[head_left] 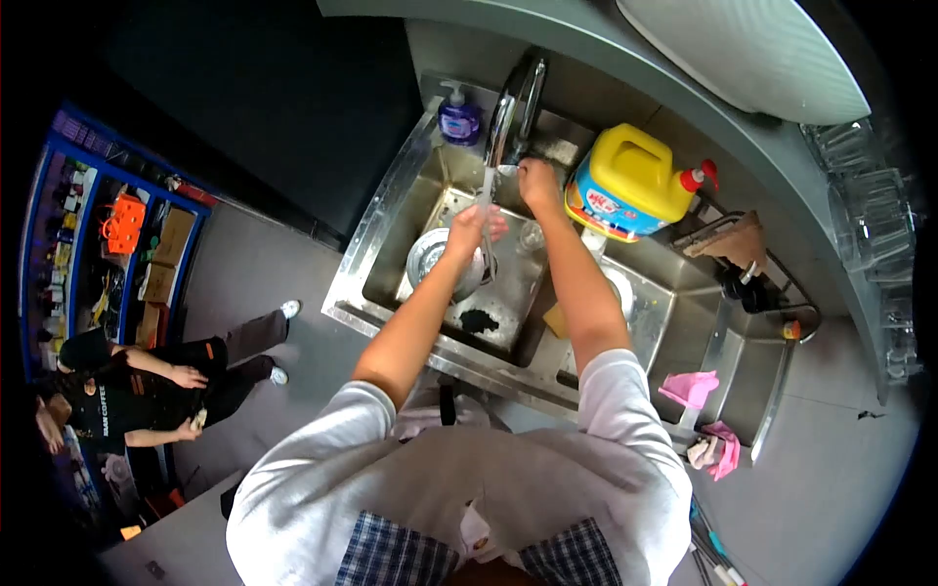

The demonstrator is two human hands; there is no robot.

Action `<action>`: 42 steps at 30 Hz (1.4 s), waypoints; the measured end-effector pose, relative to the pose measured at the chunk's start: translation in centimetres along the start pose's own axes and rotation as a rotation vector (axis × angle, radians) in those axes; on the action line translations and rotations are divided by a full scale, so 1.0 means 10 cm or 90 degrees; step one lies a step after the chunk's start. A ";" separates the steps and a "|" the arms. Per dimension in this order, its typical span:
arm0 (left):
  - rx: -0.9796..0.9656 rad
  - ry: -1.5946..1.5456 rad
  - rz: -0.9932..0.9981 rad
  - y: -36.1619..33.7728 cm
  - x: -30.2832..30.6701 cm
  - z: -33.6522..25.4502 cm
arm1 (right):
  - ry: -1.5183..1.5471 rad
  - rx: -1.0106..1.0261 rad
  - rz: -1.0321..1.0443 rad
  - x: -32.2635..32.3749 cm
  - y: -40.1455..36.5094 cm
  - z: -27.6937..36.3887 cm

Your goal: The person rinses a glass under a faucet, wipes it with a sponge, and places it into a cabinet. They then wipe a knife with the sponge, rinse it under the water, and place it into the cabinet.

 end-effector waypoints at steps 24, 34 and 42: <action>0.017 -0.303 -0.005 0.31 0.15 0.15 | 0.604 -0.153 0.256 -0.41 -1.54 -0.13; 0.154 0.222 0.065 -0.24 0.60 -0.25 | 1.007 -0.283 0.032 -0.66 -1.25 -0.09; 0.127 0.319 0.199 -0.30 0.53 -0.11 | 0.706 -0.193 0.187 -0.83 -1.08 0.15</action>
Point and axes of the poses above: each hand's wrist, its own y-axis towards the middle knuckle, its own x-axis out of the back of the hand, z = x × y, the point moved 8 cm from there along y, towards the middle knuckle, and after that the axes turned 5 degrees about z, right-handed, at the moved point
